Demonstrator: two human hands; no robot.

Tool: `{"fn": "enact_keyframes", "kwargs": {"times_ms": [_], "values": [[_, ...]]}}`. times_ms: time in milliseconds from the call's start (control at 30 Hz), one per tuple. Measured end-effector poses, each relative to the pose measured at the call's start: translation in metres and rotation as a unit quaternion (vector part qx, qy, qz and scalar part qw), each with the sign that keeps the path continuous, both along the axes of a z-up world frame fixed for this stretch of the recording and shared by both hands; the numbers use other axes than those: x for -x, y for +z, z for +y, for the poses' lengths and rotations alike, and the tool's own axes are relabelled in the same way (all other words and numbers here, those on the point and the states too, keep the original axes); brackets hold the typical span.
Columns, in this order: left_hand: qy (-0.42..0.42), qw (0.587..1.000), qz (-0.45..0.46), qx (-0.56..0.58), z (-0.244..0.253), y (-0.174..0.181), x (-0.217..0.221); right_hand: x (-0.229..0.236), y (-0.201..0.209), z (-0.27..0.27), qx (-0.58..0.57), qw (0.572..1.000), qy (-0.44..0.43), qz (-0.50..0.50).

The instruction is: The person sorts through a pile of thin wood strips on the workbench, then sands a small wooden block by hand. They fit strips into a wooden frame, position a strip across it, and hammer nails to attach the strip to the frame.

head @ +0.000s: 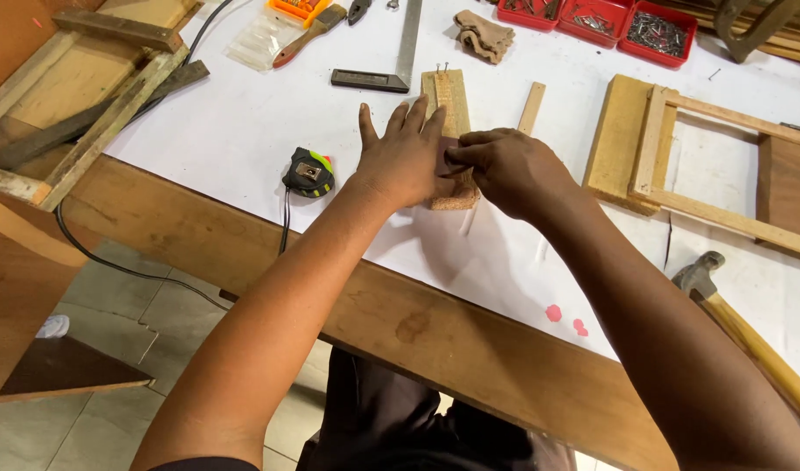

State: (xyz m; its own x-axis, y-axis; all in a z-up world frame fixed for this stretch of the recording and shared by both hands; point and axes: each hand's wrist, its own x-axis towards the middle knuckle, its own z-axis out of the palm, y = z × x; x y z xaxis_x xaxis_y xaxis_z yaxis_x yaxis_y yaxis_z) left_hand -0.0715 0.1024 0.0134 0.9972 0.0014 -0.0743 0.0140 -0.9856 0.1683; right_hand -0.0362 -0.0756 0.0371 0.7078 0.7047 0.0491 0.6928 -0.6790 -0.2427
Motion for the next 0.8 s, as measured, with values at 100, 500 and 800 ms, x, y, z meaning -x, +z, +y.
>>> {"fn": "enact_keyframes", "kwargs": {"times_ms": [100,500,800], "values": [[-0.001,1.000,0.030,-0.007,-0.004,0.009,0.005,0.011,-0.003,-0.009,0.000,1.000,0.001,-0.008],[-0.027,1.000,0.006,0.003,0.005,0.001,-0.010,-0.045,-0.009,0.015,-0.022,0.999,0.032,-0.027],[-0.034,0.998,0.041,0.034,0.009,0.004,-0.012,-0.111,-0.022,0.051,-0.033,0.999,-0.025,-0.019]]}}
